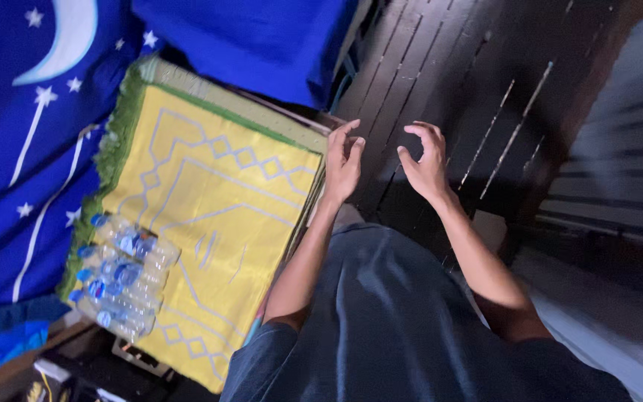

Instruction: The person repeatedly reaches into a black plastic bag on a blue surface, removes individual plastic water bottles, and places them on a yellow patterned mat. The person handles several bottles one by one, arranging them in a row on the mat.

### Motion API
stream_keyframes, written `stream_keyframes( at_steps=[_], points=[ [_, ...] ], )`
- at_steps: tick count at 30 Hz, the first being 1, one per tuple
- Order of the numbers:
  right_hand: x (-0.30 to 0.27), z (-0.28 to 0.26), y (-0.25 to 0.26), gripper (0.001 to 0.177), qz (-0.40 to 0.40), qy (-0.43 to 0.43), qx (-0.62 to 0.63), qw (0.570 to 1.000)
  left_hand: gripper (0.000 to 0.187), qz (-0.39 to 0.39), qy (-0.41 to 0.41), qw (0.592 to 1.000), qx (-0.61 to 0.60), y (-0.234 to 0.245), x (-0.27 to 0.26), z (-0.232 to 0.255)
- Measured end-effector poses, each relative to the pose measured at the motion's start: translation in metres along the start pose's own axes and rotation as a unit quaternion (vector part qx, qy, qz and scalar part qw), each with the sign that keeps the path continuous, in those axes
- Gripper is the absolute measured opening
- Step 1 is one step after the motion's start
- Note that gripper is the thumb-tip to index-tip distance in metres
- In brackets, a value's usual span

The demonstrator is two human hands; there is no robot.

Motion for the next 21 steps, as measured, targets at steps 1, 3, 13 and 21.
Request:
stream_keyframes(
  at_steps=[1,3,13,21],
  points=[
    [0.002,0.007,0.004,0.042,0.0,-0.009,-0.001,1.0,0.036,-0.003,0.002,1.0,-0.011,-0.007,0.007,0.0],
    [0.008,0.019,0.01,0.04,-0.002,-0.028,-0.003,1.0,0.037,-0.008,0.007,0.999,-0.035,-0.022,0.024,-0.001],
    [0.113,0.057,0.044,0.04,0.001,-0.038,-0.019,0.999,0.046,-0.046,-0.042,0.998,0.032,-0.063,0.143,0.044],
    [0.242,0.052,0.034,0.042,-0.031,-0.036,0.014,0.999,0.047,-0.017,-0.073,0.995,0.059,-0.053,0.244,0.09]
  ],
)
Point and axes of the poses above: each hand's wrist, its own x-axis towards the middle knuckle, its own y-axis out of the back of the hand, z = x × y, the point moved 9 cm from there along x, towards the middle knuckle, and after that the axes turned 4 degrees about x, right-handed, at the moved point
